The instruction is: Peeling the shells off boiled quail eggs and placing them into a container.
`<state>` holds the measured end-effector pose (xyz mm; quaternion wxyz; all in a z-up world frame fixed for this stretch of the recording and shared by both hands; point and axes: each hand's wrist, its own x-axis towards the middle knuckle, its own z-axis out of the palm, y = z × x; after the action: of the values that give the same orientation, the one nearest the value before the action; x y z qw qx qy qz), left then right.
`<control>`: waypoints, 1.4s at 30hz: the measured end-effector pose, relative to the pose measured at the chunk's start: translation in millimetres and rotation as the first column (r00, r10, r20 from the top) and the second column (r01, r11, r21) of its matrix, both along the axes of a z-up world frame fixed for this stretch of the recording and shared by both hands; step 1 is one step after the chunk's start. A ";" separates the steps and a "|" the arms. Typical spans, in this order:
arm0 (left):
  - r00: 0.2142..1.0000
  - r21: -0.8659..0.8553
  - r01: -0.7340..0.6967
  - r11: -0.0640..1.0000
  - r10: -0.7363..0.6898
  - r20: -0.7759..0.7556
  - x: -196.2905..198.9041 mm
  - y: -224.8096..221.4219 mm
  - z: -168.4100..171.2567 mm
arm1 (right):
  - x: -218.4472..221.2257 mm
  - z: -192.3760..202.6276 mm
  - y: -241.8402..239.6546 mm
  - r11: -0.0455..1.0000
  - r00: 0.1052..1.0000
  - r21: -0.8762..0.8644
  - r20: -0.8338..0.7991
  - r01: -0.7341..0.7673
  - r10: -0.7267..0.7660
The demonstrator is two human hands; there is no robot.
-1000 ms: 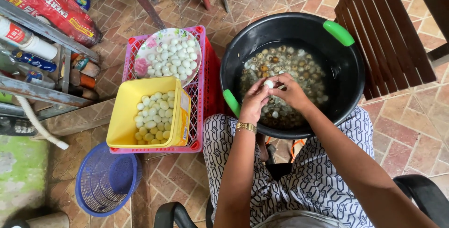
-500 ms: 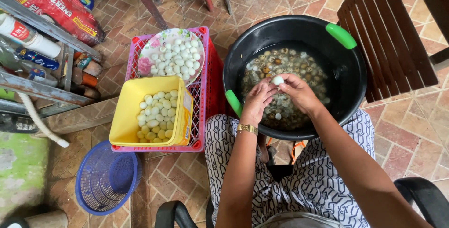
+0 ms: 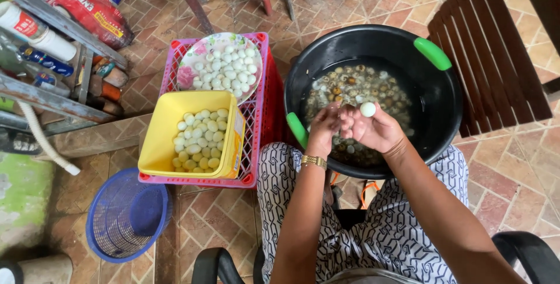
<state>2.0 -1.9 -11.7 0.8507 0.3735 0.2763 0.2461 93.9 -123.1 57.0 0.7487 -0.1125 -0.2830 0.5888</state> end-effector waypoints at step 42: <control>0.987 0.287 -0.156 0.945 0.158 0.019 -0.6 -6.5 27.7 | -162.1 199.4 176.0 0.962 -0.071 0.264 0.963 0.063 -0.260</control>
<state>1.3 -8.4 16.0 0.7643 0.4706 0.2681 0.3499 -68.1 52.8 256.4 0.3813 -0.4841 -0.7591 0.2099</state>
